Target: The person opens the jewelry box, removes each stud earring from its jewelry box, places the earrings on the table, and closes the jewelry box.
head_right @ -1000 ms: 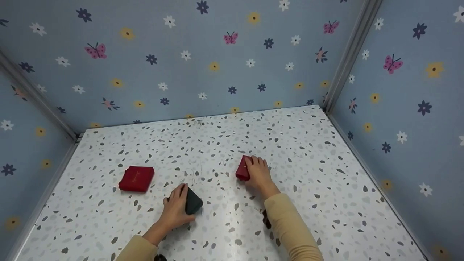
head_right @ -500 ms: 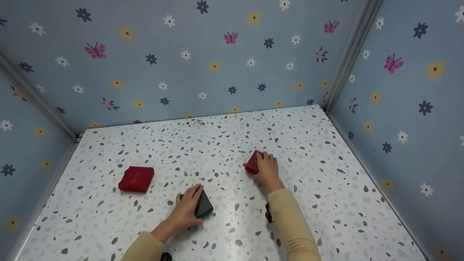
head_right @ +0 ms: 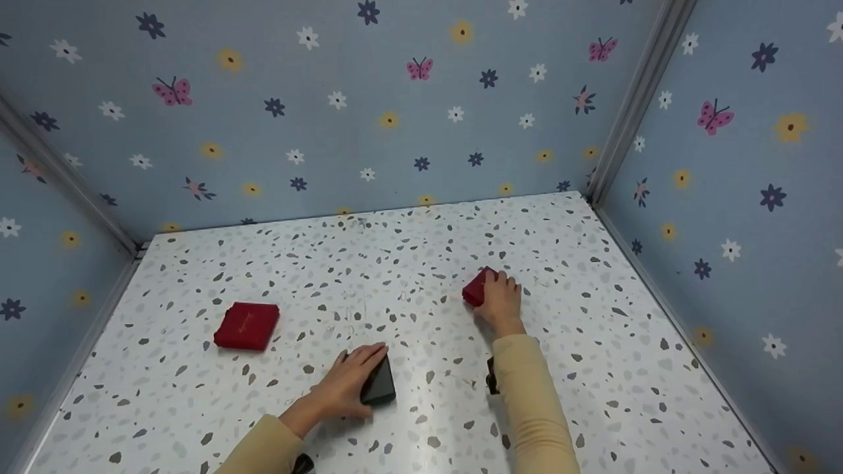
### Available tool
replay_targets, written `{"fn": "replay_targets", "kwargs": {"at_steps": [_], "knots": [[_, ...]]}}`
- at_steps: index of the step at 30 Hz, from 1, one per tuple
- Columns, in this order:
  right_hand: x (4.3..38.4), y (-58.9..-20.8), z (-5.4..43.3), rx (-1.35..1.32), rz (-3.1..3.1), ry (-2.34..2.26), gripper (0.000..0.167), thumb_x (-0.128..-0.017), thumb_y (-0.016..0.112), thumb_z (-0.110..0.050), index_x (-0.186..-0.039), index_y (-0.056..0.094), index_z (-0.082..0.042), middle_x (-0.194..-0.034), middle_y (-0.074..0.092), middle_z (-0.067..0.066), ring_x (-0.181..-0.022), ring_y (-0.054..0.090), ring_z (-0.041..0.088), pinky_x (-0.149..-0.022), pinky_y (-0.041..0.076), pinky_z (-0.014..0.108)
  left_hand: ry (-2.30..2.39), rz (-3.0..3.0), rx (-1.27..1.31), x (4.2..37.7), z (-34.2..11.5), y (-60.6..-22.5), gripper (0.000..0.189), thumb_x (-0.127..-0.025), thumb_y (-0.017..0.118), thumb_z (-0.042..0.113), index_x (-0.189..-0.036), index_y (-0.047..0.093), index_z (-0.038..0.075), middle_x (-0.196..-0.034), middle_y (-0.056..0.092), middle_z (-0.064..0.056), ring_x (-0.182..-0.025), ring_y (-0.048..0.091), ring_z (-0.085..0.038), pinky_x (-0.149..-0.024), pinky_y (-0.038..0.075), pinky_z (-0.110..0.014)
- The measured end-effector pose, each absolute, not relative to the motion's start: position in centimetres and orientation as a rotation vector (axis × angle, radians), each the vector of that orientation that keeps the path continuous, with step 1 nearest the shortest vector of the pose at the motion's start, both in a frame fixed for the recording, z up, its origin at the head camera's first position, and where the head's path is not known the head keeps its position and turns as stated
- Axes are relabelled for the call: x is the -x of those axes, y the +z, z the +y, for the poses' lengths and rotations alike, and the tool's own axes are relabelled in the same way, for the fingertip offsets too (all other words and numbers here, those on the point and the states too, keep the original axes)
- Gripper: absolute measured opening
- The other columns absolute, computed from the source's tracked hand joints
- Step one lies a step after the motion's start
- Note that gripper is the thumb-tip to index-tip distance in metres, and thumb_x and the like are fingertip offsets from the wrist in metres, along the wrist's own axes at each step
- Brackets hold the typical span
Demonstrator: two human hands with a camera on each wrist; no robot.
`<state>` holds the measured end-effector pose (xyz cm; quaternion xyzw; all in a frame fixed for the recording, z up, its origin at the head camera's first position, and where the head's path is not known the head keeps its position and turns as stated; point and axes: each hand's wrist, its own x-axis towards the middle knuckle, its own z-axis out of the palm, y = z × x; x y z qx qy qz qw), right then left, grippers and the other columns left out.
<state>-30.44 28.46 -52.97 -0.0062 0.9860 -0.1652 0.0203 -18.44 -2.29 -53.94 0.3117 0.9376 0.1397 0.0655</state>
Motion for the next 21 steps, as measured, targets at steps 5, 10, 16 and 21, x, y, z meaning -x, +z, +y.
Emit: {"fn": "replay_targets", "kwargs": {"at_steps": [5, 10, 16, 21], "knots": [[30.5, -52.8, 28.8, -0.05, 3.057, -0.517, 0.086, -0.066, 0.074, -0.021, -0.134, 0.028, 0.004, -0.124, 0.034, 0.029, -0.112, 0.033, 0.044, -0.092, 0.03, 0.054, 0.377, 2.783, -0.998, 18.5, -2.4, -54.0, 0.104, -0.055, 0.08, 0.034, -0.139, 0.025, 0.007, -0.141, 0.026, -0.006, -0.126, 0.027, -0.027, -0.096, 0.024, -0.054], [30.6, -52.8, 29.2, -0.122, 3.101, -0.528, 0.083, -0.066, 0.075, -0.023, -0.13, 0.032, 0.007, -0.118, 0.038, 0.03, -0.108, 0.036, 0.045, -0.09, 0.029, 0.056, 0.368, 2.74, -1.053, 18.6, -2.6, -53.8, 0.104, -0.057, 0.079, 0.036, -0.14, 0.023, 0.008, -0.142, 0.025, -0.006, -0.127, 0.026, -0.025, -0.095, 0.024, -0.055], [30.6, -53.0, 29.8, -0.171, 3.109, -0.496, 0.082, -0.066, 0.074, -0.025, -0.127, 0.033, 0.008, -0.117, 0.038, 0.032, -0.106, 0.036, 0.045, -0.088, 0.03, 0.057, 0.358, 2.723, -1.073, 18.7, -2.6, -53.8, 0.105, -0.057, 0.079, 0.035, -0.141, 0.021, 0.009, -0.143, 0.023, -0.006, -0.127, 0.025, -0.025, -0.095, 0.024, -0.055], [30.8, -53.2, 30.1, -0.184, 3.1, -0.469, 0.083, -0.065, 0.074, -0.027, -0.127, 0.032, 0.009, -0.115, 0.038, 0.033, -0.104, 0.037, 0.046, -0.086, 0.031, 0.057, 0.342, 2.73, -1.081, 18.8, -2.6, -53.9, 0.107, -0.055, 0.08, 0.035, -0.141, 0.021, 0.009, -0.143, 0.024, -0.004, -0.127, 0.026, -0.024, -0.095, 0.024, -0.055]]}}
